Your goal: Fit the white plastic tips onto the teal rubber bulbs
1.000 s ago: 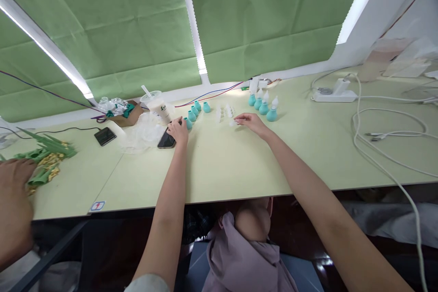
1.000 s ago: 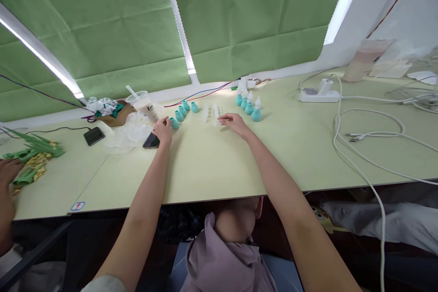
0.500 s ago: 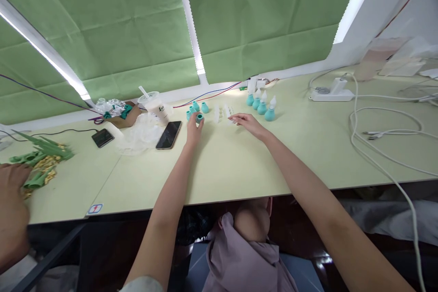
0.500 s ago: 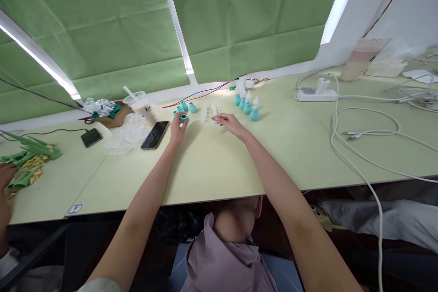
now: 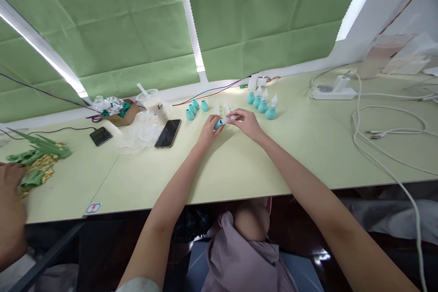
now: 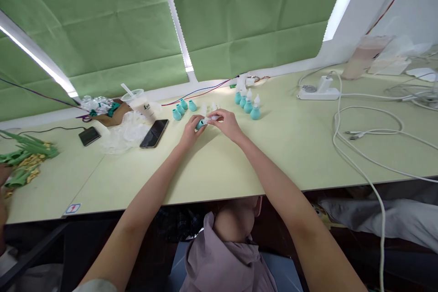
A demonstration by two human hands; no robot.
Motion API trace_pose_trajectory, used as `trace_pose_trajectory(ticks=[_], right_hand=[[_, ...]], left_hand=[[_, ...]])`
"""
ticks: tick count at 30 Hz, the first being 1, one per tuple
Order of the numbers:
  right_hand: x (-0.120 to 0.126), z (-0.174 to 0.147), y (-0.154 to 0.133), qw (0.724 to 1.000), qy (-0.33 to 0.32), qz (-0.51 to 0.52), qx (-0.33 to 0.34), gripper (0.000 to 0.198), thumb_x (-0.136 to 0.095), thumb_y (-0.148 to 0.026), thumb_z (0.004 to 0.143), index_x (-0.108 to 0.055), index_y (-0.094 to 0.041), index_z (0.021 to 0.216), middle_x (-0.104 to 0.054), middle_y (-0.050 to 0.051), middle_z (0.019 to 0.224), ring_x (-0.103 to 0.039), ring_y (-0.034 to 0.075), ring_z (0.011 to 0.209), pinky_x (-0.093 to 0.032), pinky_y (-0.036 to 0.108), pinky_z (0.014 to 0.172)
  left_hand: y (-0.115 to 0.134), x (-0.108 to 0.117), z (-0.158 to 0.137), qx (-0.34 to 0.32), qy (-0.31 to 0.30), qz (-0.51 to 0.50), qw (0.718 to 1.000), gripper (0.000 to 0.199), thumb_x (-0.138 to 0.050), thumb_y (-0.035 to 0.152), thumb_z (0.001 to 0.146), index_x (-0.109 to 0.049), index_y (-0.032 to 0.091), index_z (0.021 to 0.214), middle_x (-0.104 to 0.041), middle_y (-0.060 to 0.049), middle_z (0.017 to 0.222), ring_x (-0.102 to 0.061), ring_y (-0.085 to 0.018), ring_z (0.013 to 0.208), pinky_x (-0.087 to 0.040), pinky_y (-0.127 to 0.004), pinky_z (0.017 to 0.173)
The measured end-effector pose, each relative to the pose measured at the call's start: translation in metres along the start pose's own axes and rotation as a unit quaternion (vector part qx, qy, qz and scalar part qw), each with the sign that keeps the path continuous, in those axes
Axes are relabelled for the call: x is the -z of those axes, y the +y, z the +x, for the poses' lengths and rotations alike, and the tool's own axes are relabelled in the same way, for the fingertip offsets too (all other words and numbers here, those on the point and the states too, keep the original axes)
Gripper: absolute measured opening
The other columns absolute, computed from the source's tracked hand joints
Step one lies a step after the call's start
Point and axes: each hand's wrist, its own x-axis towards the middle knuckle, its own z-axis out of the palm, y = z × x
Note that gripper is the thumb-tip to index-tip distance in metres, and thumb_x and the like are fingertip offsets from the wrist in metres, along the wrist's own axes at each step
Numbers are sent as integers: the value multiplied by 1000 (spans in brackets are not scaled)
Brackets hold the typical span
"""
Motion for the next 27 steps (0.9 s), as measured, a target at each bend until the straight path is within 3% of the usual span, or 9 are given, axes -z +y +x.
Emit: trace_pose_trajectory(ticks=[8, 14, 27], right_hand=[[1, -2, -4, 988, -13, -116, 103, 14, -63, -32, 78, -67, -21, 87, -62, 4, 88, -59, 17, 79, -51, 32, 74], [4, -1, -3, 984, -38, -146, 90, 13, -62, -31, 79, -71, -22, 82, -63, 4, 84, -58, 15, 69, -49, 31, 72], [7, -1, 0, 975, -111, -176, 80, 13, -63, -28, 76, -75, -24, 80, -63, 5, 82, -58, 17, 72, -45, 31, 73]], left_hand=[[5, 3, -2, 13, -35, 103, 994, 27, -43, 41, 90, -53, 19, 103, -60, -7, 94, -57, -18, 90, -45, -28, 75], [13, 3, -5, 45, -53, 154, 986, 36, -40, 50, 89, -57, 20, 101, -63, -6, 94, -59, -19, 88, -43, -27, 69], [17, -2, -8, 98, -86, 140, 982, 36, -46, 53, 85, -63, 23, 96, -67, -5, 91, -62, -20, 84, -39, -27, 64]])
